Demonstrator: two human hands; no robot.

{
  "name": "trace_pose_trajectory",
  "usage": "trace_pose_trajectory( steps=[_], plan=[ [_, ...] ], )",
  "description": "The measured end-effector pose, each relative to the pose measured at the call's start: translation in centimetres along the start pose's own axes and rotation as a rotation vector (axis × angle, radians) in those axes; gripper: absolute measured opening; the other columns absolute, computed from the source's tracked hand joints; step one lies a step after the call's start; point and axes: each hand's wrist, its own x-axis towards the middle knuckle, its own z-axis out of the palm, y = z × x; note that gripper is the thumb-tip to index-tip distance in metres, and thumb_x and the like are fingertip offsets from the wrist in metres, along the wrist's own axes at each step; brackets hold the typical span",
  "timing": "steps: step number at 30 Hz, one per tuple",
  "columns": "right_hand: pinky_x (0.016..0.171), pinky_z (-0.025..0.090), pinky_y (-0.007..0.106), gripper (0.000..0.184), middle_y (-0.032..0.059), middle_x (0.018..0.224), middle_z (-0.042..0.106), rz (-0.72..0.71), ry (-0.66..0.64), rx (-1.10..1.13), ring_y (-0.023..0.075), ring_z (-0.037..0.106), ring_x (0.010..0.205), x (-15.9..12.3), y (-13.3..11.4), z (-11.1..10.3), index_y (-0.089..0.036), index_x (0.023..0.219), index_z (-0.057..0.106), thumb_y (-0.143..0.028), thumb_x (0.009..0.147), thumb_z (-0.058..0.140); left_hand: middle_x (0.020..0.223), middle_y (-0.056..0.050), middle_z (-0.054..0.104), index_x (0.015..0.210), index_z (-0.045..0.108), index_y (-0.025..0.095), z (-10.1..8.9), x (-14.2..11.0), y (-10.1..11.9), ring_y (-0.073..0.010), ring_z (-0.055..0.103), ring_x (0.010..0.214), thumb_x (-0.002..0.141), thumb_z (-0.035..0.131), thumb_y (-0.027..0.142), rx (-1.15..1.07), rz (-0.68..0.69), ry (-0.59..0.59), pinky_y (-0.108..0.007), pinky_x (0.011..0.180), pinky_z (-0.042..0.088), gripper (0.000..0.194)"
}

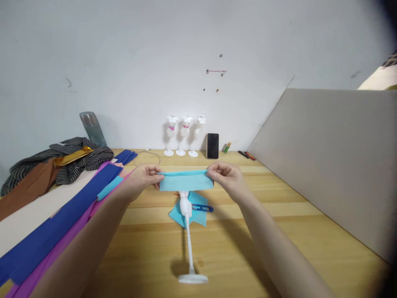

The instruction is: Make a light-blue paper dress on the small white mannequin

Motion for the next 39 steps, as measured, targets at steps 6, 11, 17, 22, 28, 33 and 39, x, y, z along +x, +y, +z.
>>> trace_pose_trajectory(
  steps=[6,11,17,22,28,33,39],
  plan=[
    [0.050,0.041,0.024,0.026,-0.0011,0.054,0.062,0.007,-0.136,0.113,0.0105,0.054,0.048,-0.1,0.4,-0.9,-0.017,0.075,0.067,-0.042,0.074,0.075,0.057,0.002,0.062,0.073,0.064,0.014,0.0,-0.4,0.3,-0.0093,0.055,0.054,0.062,0.081,0.029,-0.089,-0.008,-0.054,-0.021,0.056,0.041,0.024],
    [0.052,0.041,0.024,0.026,-0.0012,0.057,0.061,0.022,-0.147,0.160,0.0110,0.053,0.051,-0.1,0.2,-0.8,-0.018,0.075,0.067,-0.042,0.073,0.077,0.071,-0.003,0.068,0.072,0.066,0.014,-0.1,-0.4,0.1,-0.0115,0.059,0.064,0.058,0.085,0.031,-0.230,0.023,-0.096,-0.023,0.064,0.045,0.030],
    [0.060,0.044,0.025,0.025,0.0047,0.081,0.069,0.093,-0.188,0.370,0.0133,0.058,0.067,-0.3,-0.4,0.1,-0.017,0.071,0.067,-0.039,0.070,0.079,0.085,-0.006,0.070,0.072,0.064,0.014,0.5,-0.4,-0.4,-0.0146,0.062,0.074,0.063,0.083,0.027,-0.421,0.005,-0.217,-0.025,0.069,0.046,0.025],
    [0.062,0.046,0.024,0.020,0.0052,0.080,0.069,0.207,-0.253,0.615,0.0149,0.061,0.071,-0.4,-0.2,1.0,-0.018,0.070,0.066,-0.032,0.069,0.079,0.074,-0.006,0.066,0.066,0.060,0.013,1.6,-0.7,-0.4,-0.0142,0.059,0.066,0.065,0.078,0.026,-0.565,0.034,-0.332,-0.024,0.060,0.042,0.021],
    [0.062,0.047,0.023,0.019,0.0019,0.072,0.066,0.262,-0.281,0.766,0.0125,0.058,0.064,-0.6,0.5,1.9,-0.018,0.070,0.065,-0.029,0.065,0.080,0.058,-0.002,0.056,0.060,0.054,0.014,2.4,-0.8,-0.8,-0.0127,0.052,0.053,0.059,0.077,0.027,-0.652,0.020,-0.352,-0.024,0.051,0.037,0.026],
    [0.058,0.047,0.023,0.028,-0.0001,0.066,0.062,0.302,-0.286,0.820,0.0121,0.055,0.058,-1.0,0.8,2.6,-0.019,0.069,0.060,-0.033,0.061,0.082,0.055,0.000,0.052,0.056,0.047,0.016,3.5,-1.2,-0.4,-0.0123,0.050,0.051,0.055,0.076,0.026,-0.706,-0.016,-0.400,-0.024,0.049,0.037,0.030],
    [0.053,0.047,0.022,0.035,-0.0031,0.061,0.058,0.309,-0.265,0.804,0.0108,0.054,0.053,-1.5,1.6,3.3,-0.020,0.075,0.055,-0.035,0.062,0.084,0.051,0.002,0.049,0.058,0.045,0.017,4.4,-1.3,-0.6,-0.0112,0.049,0.049,0.054,0.075,0.027,-0.744,-0.057,-0.359,-0.023,0.048,0.036,0.032]
  ],
)
